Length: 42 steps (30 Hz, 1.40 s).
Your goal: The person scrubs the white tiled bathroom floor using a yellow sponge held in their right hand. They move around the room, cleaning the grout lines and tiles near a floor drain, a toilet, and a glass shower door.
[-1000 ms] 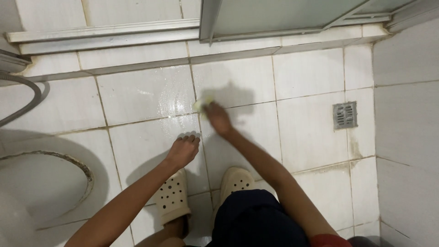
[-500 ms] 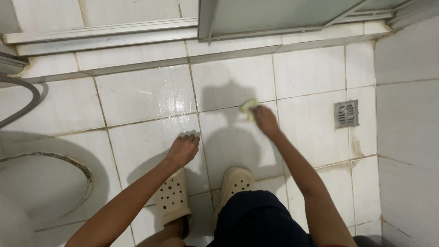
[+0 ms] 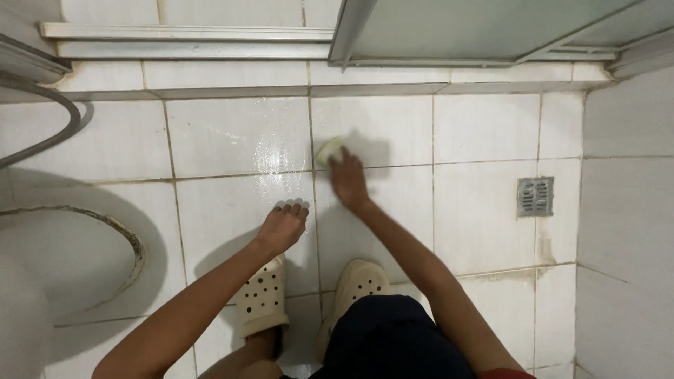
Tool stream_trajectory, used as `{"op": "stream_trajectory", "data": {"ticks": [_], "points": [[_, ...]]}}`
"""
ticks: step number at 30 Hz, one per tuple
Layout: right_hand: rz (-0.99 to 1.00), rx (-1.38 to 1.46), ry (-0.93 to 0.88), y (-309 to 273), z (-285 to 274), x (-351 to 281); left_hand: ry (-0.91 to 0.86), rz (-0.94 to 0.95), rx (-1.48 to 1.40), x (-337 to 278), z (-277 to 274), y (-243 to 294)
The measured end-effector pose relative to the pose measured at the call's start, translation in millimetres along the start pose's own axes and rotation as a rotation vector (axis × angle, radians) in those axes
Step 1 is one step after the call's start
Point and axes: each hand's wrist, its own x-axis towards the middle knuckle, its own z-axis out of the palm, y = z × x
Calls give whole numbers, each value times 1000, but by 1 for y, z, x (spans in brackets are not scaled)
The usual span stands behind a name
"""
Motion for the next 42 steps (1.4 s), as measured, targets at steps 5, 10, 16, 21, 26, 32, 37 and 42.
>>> {"op": "stream_trajectory", "data": {"ticks": [5, 10, 16, 21, 26, 32, 37, 42], "points": [[-248, 60, -128, -18, 23, -83, -1, 14, -28, 0, -22, 6], [-453, 63, -103, 21, -13, -75, 7, -18, -17, -6, -5, 1], [108, 773, -669, 52, -64, 0, 45, -67, -20, -18, -5, 4], [175, 576, -560, 67, -78, 28, 46, -189, -60, -54, -1, -8], [-185, 154, -181, 34, -107, 6, 67, -299, -61, -98, -19, -15], [-453, 269, -52, 56, -73, -4, 26, -354, -54, -132, 3, -20], [-710, 290, -12, 60, -48, 23, 17, -339, -66, -124, 9, -28], [-717, 313, -77, 17, -44, 55, 42, -315, -55, -110, 4, -33]]}}
